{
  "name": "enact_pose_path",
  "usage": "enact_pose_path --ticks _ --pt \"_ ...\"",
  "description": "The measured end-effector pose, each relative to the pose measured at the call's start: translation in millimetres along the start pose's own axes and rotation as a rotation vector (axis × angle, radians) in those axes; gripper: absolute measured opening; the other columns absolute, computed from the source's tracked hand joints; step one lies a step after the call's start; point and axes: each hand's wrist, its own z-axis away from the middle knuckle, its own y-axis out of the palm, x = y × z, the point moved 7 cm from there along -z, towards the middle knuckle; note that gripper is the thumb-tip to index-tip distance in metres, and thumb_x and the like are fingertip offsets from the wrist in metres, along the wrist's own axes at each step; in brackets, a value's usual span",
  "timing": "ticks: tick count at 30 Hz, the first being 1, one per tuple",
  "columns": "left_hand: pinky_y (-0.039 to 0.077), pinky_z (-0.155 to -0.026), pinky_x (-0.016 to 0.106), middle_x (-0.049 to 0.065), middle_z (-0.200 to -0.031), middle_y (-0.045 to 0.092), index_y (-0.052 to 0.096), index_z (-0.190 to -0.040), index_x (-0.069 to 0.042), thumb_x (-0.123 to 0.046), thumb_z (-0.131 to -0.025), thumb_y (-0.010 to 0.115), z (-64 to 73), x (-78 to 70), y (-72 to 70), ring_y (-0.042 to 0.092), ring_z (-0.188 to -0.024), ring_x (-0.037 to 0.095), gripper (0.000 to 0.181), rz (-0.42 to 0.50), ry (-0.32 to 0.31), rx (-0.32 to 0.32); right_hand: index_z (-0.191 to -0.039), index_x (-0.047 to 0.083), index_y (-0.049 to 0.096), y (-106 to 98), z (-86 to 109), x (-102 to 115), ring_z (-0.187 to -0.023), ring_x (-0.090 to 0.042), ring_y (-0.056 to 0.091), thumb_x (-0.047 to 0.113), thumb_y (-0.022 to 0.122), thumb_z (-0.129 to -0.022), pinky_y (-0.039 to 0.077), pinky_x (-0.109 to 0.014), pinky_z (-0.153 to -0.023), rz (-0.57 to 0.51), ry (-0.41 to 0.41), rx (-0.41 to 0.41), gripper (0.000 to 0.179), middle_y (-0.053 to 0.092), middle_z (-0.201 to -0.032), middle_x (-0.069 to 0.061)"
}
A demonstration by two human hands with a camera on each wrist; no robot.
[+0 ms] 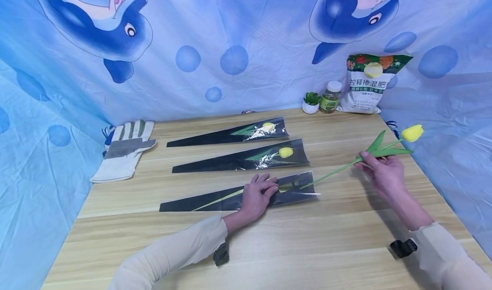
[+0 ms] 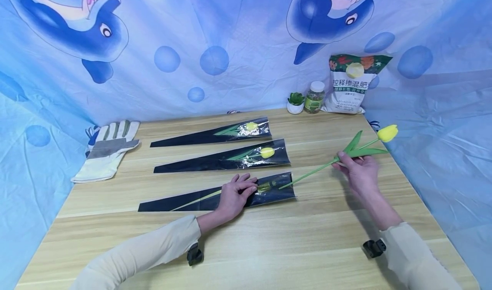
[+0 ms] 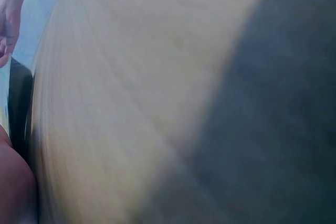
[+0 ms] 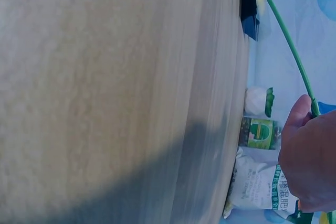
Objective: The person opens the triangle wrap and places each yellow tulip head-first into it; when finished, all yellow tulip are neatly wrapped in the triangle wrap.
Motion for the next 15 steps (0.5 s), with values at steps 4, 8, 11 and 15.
enact_pose_path --ticks 4,8,11,15 --pt "0.033 -0.113 0.050 0.014 -0.103 0.074 0.079 -0.088 0.000 0.000 -0.082 0.079 0.3 -0.2 0.1 0.064 -0.116 0.034 0.006 -0.003 -0.001 0.000 -0.097 -0.005 0.064 1.8 1.4 -2.7 -0.081 -0.024 0.074 -0.015 0.061 -0.092 0.059 -0.033 -0.075 0.018 -0.006 0.013 0.011 0.074 -0.090 -0.018" --pt "0.033 -0.113 0.050 0.014 -0.103 0.074 0.079 -0.088 -0.001 0.000 -0.082 0.079 0.2 -0.4 0.3 0.064 -0.116 0.034 0.006 -0.001 0.001 0.000 -0.096 -0.006 0.065 4.5 2.6 -5.4 -0.083 -0.025 0.074 -0.017 0.060 -0.092 0.059 -0.034 -0.075 0.013 -0.019 0.022 0.013 0.074 -0.090 -0.019" --pt "0.033 -0.113 0.051 0.014 -0.104 0.074 0.079 -0.088 0.000 0.000 -0.082 0.079 0.2 -0.4 0.5 0.063 -0.116 0.034 0.006 0.001 0.003 0.000 -0.096 -0.006 0.065 5.8 3.0 -6.7 -0.084 -0.025 0.074 -0.017 0.060 -0.092 0.059 -0.034 -0.075 0.012 -0.026 0.029 0.013 0.074 -0.090 -0.019" --pt "0.033 -0.113 0.051 0.014 -0.104 0.074 0.079 -0.088 -0.001 0.000 -0.082 0.079 0.5 -0.5 0.6 0.063 -0.116 0.034 0.006 0.000 0.002 0.000 -0.097 -0.006 0.064 5.6 3.5 -6.9 -0.083 -0.025 0.074 -0.016 0.061 -0.092 0.059 -0.034 -0.075 0.028 -0.026 0.029 0.011 0.074 -0.091 -0.020"
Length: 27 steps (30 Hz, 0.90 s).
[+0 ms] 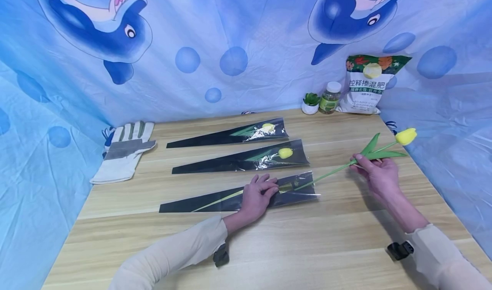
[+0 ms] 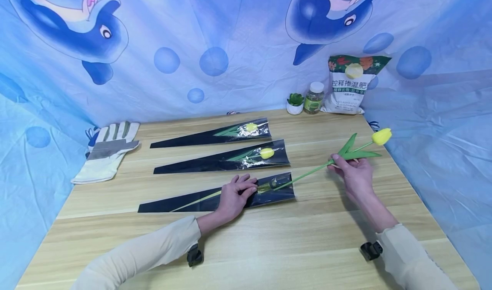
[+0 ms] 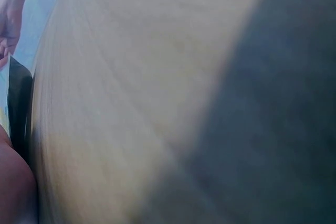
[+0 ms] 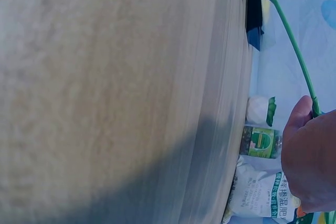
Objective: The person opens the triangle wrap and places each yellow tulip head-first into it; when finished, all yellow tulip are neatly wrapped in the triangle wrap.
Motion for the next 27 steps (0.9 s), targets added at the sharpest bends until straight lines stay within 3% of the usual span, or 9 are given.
enact_pose_path --ticks 10,20,27 --pt "0.033 -0.113 0.049 0.013 -0.104 0.074 0.079 -0.088 -0.001 0.001 -0.082 0.079 0.6 1.1 -0.3 0.064 -0.116 0.033 0.006 0.003 -0.007 -0.005 -0.101 -0.007 0.062 0.4 0.1 -0.3 -0.088 -0.026 0.074 -0.013 0.061 -0.092 0.058 -0.035 -0.076 0.019 -0.001 0.024 0.011 0.073 -0.095 -0.022" --pt "0.033 -0.113 0.048 0.012 -0.104 0.074 0.079 -0.088 -0.001 0.000 -0.082 0.079 0.0 0.7 -0.9 0.064 -0.116 0.032 0.007 -0.010 -0.013 -0.003 -0.107 -0.005 0.064 -1.5 5.2 3.0 -0.088 -0.027 0.073 -0.001 0.057 -0.100 0.059 -0.038 -0.076 -0.140 0.033 0.001 0.010 0.073 -0.096 -0.020" --pt "0.034 -0.113 0.048 0.013 -0.104 0.074 0.079 -0.088 -0.001 0.000 -0.082 0.079 0.0 0.1 -0.7 0.064 -0.115 0.032 0.006 -0.018 -0.004 -0.007 -0.112 -0.003 0.057 -6.1 7.0 7.1 -0.084 -0.027 0.074 -0.005 0.058 -0.098 0.060 -0.037 -0.072 -0.099 0.011 -0.021 0.015 0.072 -0.100 -0.015"
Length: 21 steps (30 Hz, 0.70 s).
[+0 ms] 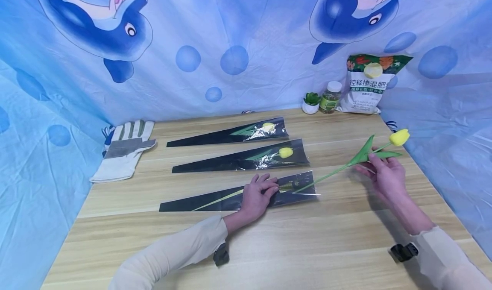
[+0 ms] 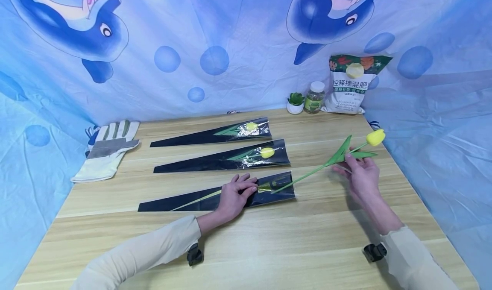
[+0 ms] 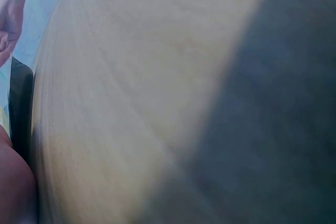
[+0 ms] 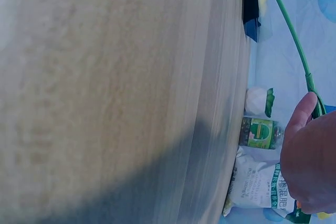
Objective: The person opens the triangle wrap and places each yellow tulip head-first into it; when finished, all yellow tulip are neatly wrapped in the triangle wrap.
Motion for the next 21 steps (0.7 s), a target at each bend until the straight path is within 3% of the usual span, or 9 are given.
enact_pose_path --ticks 6,13,18,21 --pt "0.035 -0.112 0.049 0.012 -0.103 0.074 0.079 -0.088 -0.001 0.000 -0.082 0.079 -0.4 0.1 -0.2 0.064 -0.115 0.033 0.006 0.000 0.017 -0.004 -0.119 -0.001 0.048 -1 1.1 2 -0.083 -0.025 0.074 -0.010 0.059 -0.096 0.061 -0.036 -0.069 0.059 -0.052 0.000 0.027 0.073 -0.098 -0.014" --pt "0.035 -0.112 0.049 0.011 -0.103 0.075 0.079 -0.088 -0.002 -0.001 -0.082 0.080 -0.9 1.8 0.4 0.065 -0.115 0.030 0.006 -0.011 0.017 -0.008 -0.120 -0.002 0.051 -2 3.8 -1 -0.081 -0.019 0.072 -0.011 0.064 -0.092 0.060 -0.032 -0.067 0.161 -0.092 -0.038 0.032 0.071 -0.097 -0.010" --pt "0.034 -0.113 0.050 0.012 -0.104 0.074 0.079 -0.089 -0.001 -0.001 -0.082 0.080 -0.7 2.0 0.7 0.064 -0.115 0.031 0.007 -0.001 0.007 -0.004 -0.114 -0.004 0.054 0 7.1 -5 -0.081 -0.018 0.073 -0.012 0.066 -0.090 0.060 -0.031 -0.067 0.231 -0.114 -0.034 0.028 0.070 -0.094 -0.009" --pt "0.033 -0.113 0.050 0.013 -0.104 0.074 0.079 -0.089 -0.001 0.000 -0.082 0.079 -0.7 0.9 0.7 0.064 -0.116 0.033 0.007 0.007 0.007 0.000 -0.105 -0.002 0.058 3 9.9 -8 -0.081 -0.019 0.073 -0.010 0.063 -0.093 0.060 -0.032 -0.067 0.200 -0.085 -0.005 0.016 0.072 -0.094 -0.010"
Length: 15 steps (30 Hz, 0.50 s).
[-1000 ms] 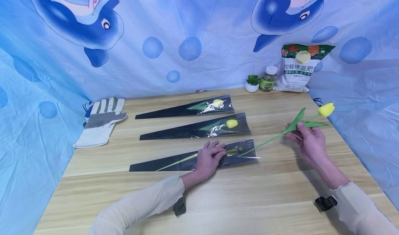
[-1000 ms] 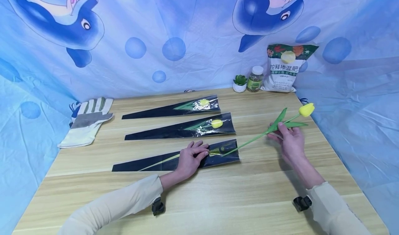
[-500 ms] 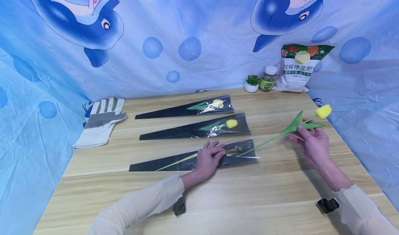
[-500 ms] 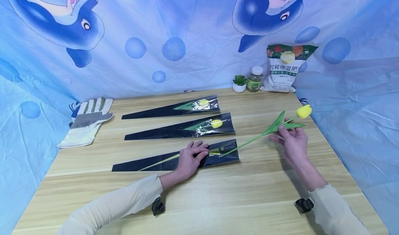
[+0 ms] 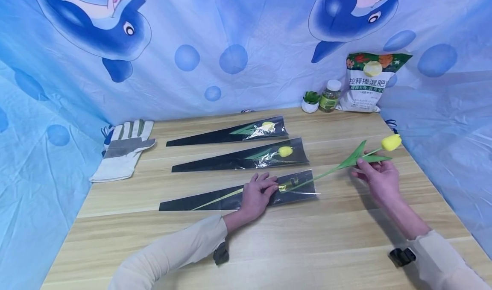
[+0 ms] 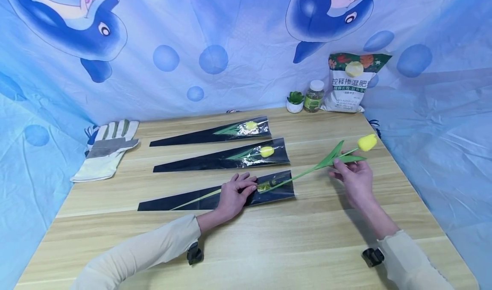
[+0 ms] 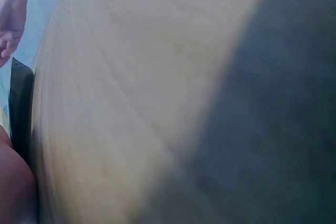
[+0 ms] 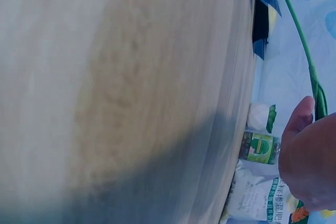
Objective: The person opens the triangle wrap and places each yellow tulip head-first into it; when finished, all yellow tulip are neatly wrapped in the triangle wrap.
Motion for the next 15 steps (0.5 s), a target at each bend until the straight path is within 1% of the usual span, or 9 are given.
enact_pose_path --ticks 2,3,6,8,12,15 --pt "0.033 -0.113 0.050 0.013 -0.104 0.074 0.079 -0.089 -0.001 0.000 -0.082 0.079 -0.3 -0.9 0.1 0.064 -0.116 0.033 0.007 0.004 0.003 0.002 -0.099 -0.001 0.061 1.1 1.4 -1.1 -0.081 -0.020 0.073 -0.008 0.061 -0.096 0.061 -0.033 -0.067 -0.058 0.031 0.020 0.007 0.073 -0.096 -0.010" --pt "0.033 -0.113 0.051 0.014 -0.104 0.074 0.079 -0.089 0.000 0.000 -0.082 0.079 -0.3 -1.3 0.2 0.064 -0.116 0.033 0.007 0.003 0.006 0.002 -0.095 -0.001 0.063 1.2 2.0 -1.4 -0.081 -0.020 0.074 -0.006 0.059 -0.097 0.061 -0.033 -0.066 -0.088 0.047 0.026 0.006 0.074 -0.097 -0.010" --pt "0.033 -0.113 0.051 0.014 -0.104 0.074 0.079 -0.089 0.000 0.001 -0.082 0.079 -0.1 -2.5 0.2 0.063 -0.116 0.034 0.007 -0.001 0.010 0.003 -0.090 -0.003 0.065 0.8 3.2 -1.0 -0.081 -0.023 0.074 -0.004 0.054 -0.101 0.061 -0.035 -0.066 -0.180 0.079 0.045 0.015 0.074 -0.100 -0.012" --pt "0.033 -0.113 0.051 0.014 -0.104 0.074 0.078 -0.088 0.000 0.001 -0.081 0.080 0.3 -3.1 0.0 0.063 -0.116 0.034 0.007 -0.001 0.011 0.001 -0.090 -0.005 0.065 0.2 3.6 -0.5 -0.081 -0.024 0.074 -0.004 0.051 -0.102 0.061 -0.036 -0.067 -0.207 0.089 0.063 0.018 0.074 -0.101 -0.013" --pt "0.034 -0.112 0.052 0.014 -0.104 0.074 0.078 -0.088 0.000 0.001 -0.081 0.080 0.6 -4.6 -0.8 0.064 -0.115 0.035 0.007 0.000 0.016 -0.006 -0.090 -0.007 0.063 -1.0 4.8 -0.9 -0.084 -0.026 0.074 -0.006 0.051 -0.101 0.061 -0.036 -0.069 -0.213 0.101 0.086 0.017 0.073 -0.106 -0.012" --pt "0.034 -0.112 0.053 0.015 -0.104 0.074 0.078 -0.088 0.000 0.002 -0.081 0.079 0.4 -5.6 -1.4 0.064 -0.115 0.035 0.007 0.003 0.019 -0.009 -0.090 -0.007 0.064 -2.0 6.4 -2.0 -0.085 -0.025 0.074 -0.007 0.053 -0.100 0.061 -0.035 -0.070 -0.190 0.103 0.088 0.014 0.072 -0.110 -0.010"
